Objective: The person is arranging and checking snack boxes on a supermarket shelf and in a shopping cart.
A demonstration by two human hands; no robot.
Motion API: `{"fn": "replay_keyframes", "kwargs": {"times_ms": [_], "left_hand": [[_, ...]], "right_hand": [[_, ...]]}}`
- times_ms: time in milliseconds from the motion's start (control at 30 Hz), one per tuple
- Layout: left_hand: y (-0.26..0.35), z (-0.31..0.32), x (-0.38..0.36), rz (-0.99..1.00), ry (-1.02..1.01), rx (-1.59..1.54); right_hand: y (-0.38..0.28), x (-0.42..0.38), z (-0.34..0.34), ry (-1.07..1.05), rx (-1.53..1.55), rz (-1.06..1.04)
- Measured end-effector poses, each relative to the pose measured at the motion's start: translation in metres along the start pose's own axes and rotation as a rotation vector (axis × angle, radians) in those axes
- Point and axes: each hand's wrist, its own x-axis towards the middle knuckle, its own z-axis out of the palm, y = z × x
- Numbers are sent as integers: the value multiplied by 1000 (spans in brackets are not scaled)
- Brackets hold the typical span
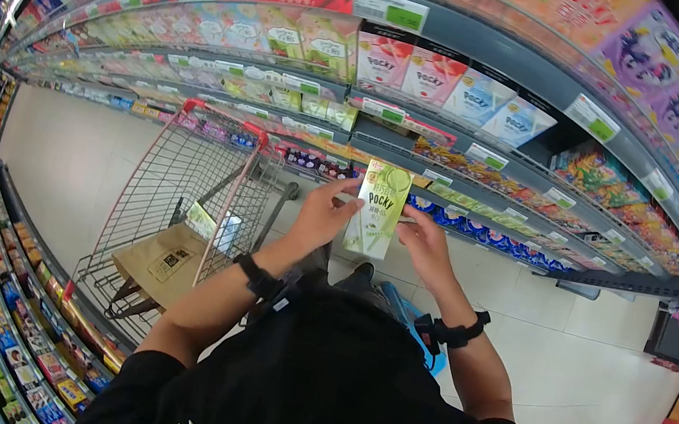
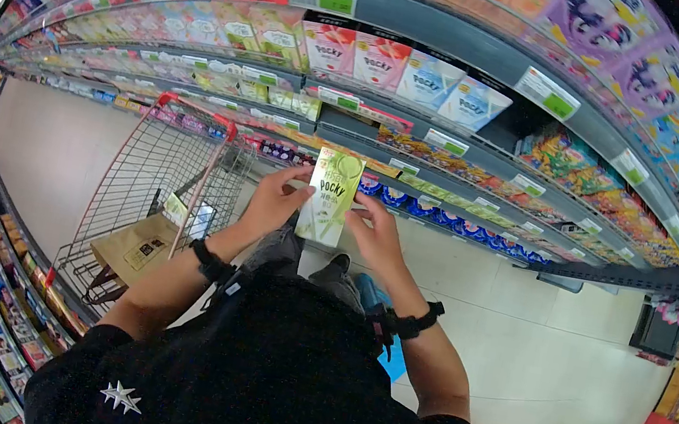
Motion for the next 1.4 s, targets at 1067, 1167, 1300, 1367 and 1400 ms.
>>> {"fn": "replay_keyframes", "kwargs": {"times_ms": [1067, 1167, 1300, 1367, 1400], "left_hand": [[-147, -66, 148, -137, -328, 85], [-154, -59, 146, -68, -277, 196], [-150, -59, 144, -81, -321, 203], [-152, -58, 145, -109, -293, 203], [-154, -55, 141, -66, -268, 184]], "right_hand": [[94, 204, 73, 256, -278, 107], [97, 207, 72, 255, -275, 168], [101, 217, 72, 285, -243, 197], [100, 219, 70, 282, -251, 205], [100, 217, 67, 300, -337, 202]]}}
